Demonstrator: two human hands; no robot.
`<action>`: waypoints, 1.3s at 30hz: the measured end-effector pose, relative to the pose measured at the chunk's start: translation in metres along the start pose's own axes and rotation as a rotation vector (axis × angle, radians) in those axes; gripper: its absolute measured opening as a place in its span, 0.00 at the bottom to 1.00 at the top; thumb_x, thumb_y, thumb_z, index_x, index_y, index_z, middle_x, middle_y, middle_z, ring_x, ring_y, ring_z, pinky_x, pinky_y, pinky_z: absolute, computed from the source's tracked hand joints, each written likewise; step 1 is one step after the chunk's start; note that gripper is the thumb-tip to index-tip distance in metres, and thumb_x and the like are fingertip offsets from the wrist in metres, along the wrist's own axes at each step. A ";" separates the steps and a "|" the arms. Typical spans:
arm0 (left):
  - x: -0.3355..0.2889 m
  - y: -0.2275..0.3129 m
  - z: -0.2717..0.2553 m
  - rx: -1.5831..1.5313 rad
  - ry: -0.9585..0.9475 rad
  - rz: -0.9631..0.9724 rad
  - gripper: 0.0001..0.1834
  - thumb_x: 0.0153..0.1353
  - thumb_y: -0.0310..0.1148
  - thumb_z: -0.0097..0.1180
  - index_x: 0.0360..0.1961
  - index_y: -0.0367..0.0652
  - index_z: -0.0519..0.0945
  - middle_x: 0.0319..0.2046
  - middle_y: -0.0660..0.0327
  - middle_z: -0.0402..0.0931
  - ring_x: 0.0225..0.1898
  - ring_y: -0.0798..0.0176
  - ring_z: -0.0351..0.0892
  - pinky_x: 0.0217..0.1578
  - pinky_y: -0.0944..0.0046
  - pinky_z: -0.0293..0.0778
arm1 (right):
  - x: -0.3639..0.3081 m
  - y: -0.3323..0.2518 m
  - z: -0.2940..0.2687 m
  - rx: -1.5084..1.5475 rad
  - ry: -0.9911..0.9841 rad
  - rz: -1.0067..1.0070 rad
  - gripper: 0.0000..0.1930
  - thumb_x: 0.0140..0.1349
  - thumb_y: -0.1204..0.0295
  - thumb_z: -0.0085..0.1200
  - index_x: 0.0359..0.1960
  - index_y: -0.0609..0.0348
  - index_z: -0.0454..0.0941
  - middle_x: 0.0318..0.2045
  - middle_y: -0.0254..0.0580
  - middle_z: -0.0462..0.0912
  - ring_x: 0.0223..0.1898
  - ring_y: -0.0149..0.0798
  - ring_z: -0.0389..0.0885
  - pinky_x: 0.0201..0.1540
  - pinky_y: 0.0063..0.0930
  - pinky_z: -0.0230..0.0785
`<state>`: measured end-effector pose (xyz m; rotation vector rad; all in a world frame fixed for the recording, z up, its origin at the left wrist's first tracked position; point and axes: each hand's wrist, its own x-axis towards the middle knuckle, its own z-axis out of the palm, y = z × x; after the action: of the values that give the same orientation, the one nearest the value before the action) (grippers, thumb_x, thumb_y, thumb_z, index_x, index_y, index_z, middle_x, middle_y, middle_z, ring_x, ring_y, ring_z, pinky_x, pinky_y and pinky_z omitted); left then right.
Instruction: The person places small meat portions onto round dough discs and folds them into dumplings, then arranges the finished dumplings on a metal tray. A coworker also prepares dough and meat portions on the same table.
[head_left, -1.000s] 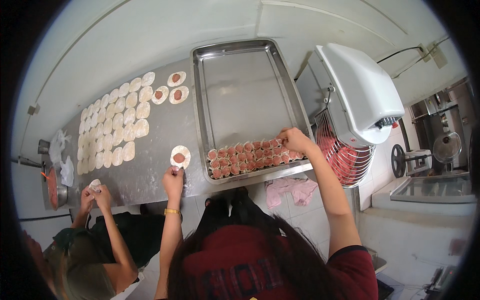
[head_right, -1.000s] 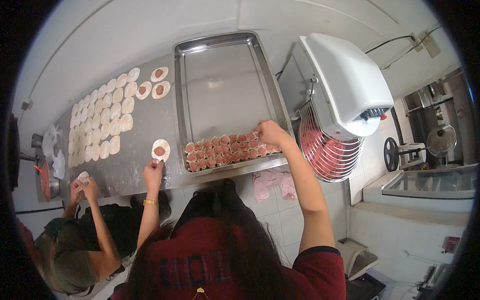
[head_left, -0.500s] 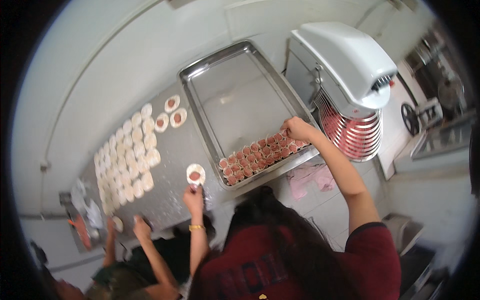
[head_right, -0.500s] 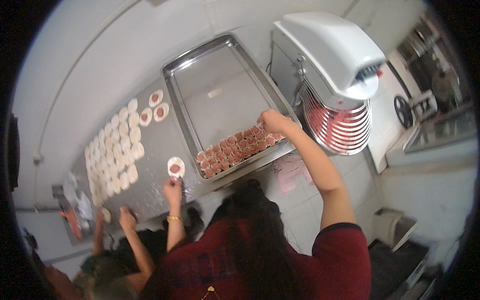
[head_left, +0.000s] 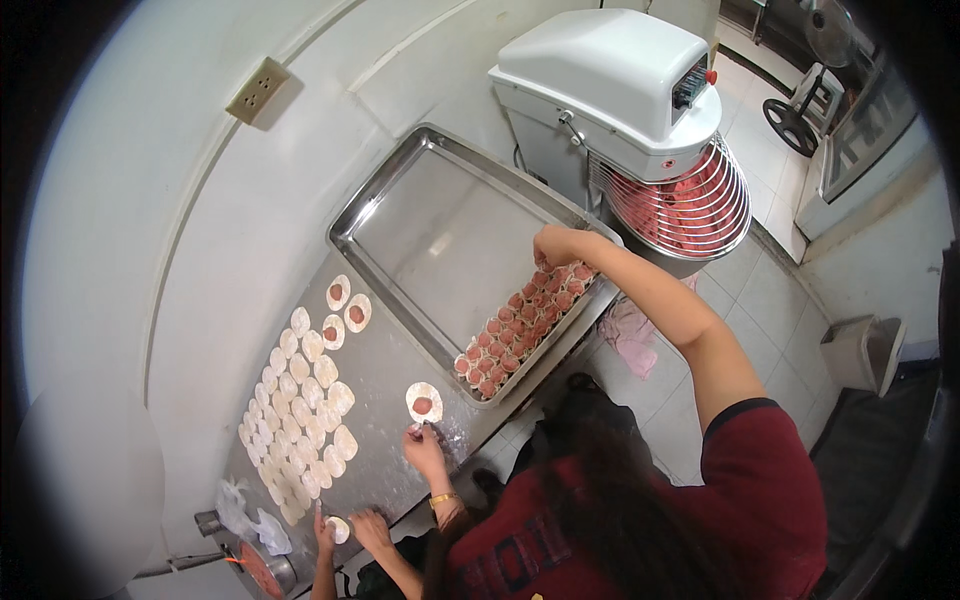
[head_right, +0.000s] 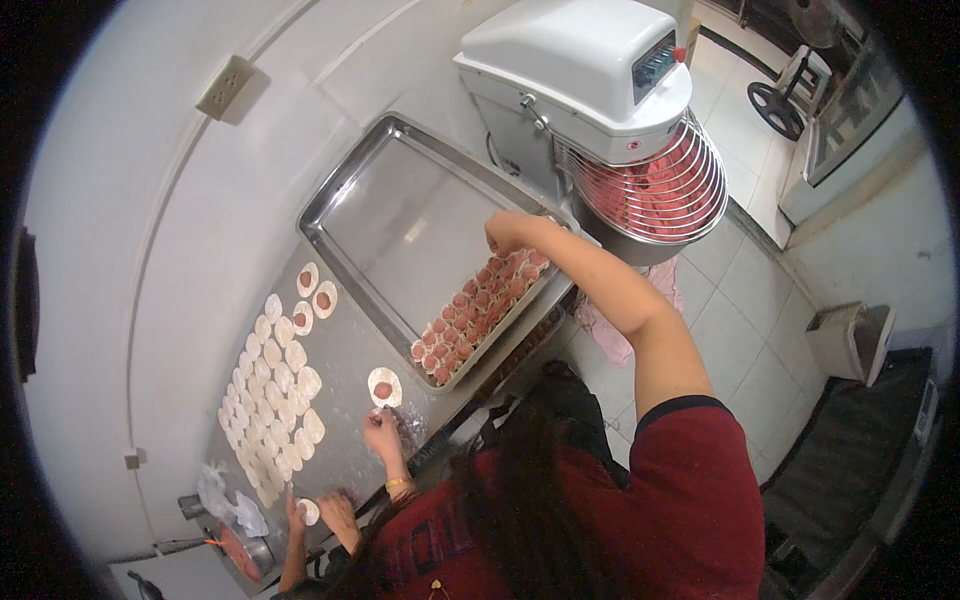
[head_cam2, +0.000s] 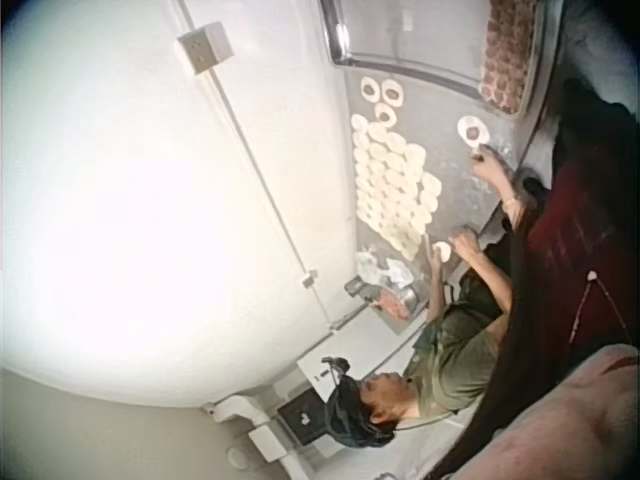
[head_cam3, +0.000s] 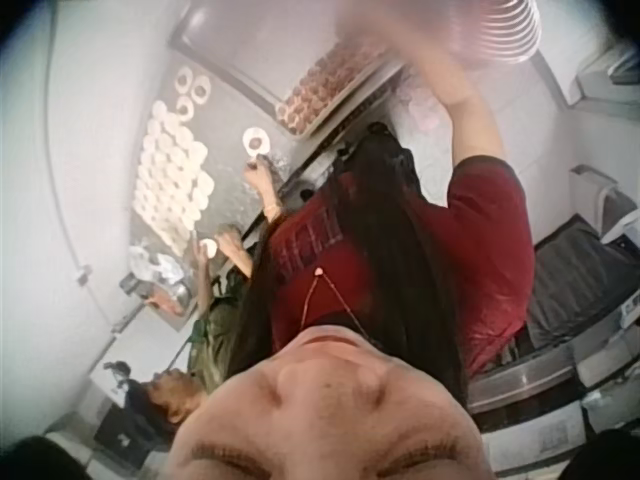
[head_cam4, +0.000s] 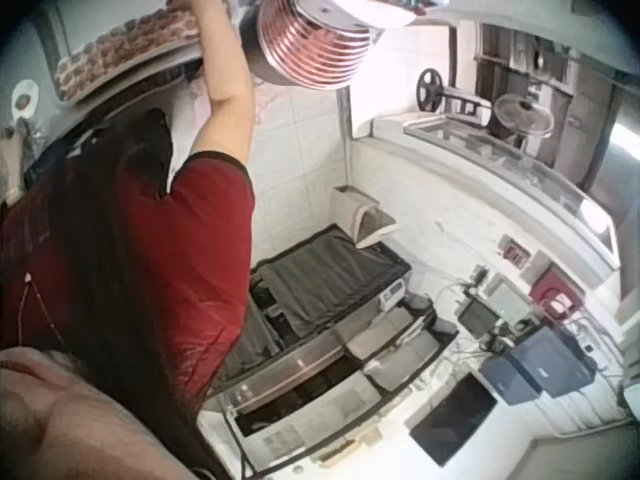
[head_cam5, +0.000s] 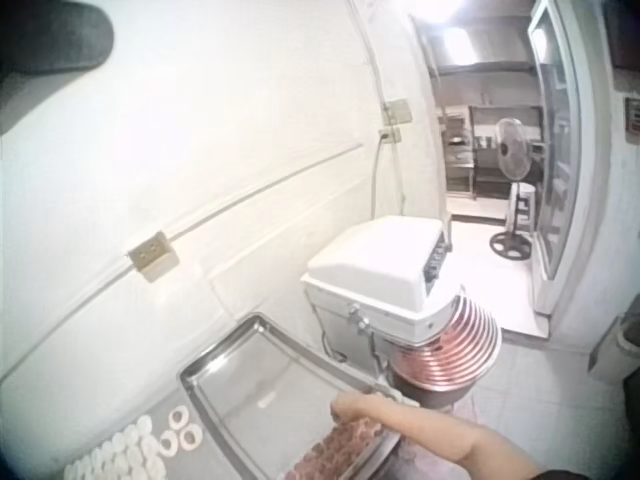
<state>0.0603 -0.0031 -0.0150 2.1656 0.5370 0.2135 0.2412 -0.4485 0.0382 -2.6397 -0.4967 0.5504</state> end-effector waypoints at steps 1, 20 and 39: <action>-0.001 -0.001 -0.002 0.010 0.033 0.000 0.11 0.53 0.29 0.59 0.32 0.32 0.75 0.22 0.59 0.75 0.21 0.66 0.75 0.22 0.66 0.71 | 0.000 0.001 0.001 -0.013 0.024 -0.027 0.13 0.40 0.73 0.62 0.32 0.55 0.84 0.30 0.46 0.84 0.34 0.45 0.82 0.38 0.33 0.74; 0.005 0.024 -0.007 0.308 0.171 -0.020 0.11 0.50 0.34 0.59 0.33 0.39 0.77 0.32 0.50 0.76 0.37 0.49 0.76 0.38 0.52 0.72 | 0.027 -0.204 0.067 0.358 0.303 -0.392 0.16 0.48 0.82 0.45 0.40 0.61 0.79 0.39 0.53 0.78 0.40 0.55 0.77 0.45 0.41 0.70; -0.009 0.021 -0.015 0.056 -0.013 -0.118 0.09 0.53 0.30 0.57 0.35 0.36 0.76 0.31 0.51 0.76 0.36 0.56 0.78 0.36 0.60 0.74 | 0.057 -0.278 0.176 0.546 0.262 -0.057 0.08 0.49 0.77 0.53 0.32 0.65 0.76 0.29 0.48 0.80 0.29 0.46 0.79 0.34 0.33 0.71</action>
<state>0.0535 -0.0071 0.0111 2.1798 0.6685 0.1203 0.1413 -0.1329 -0.0045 -2.1240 -0.2878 0.2651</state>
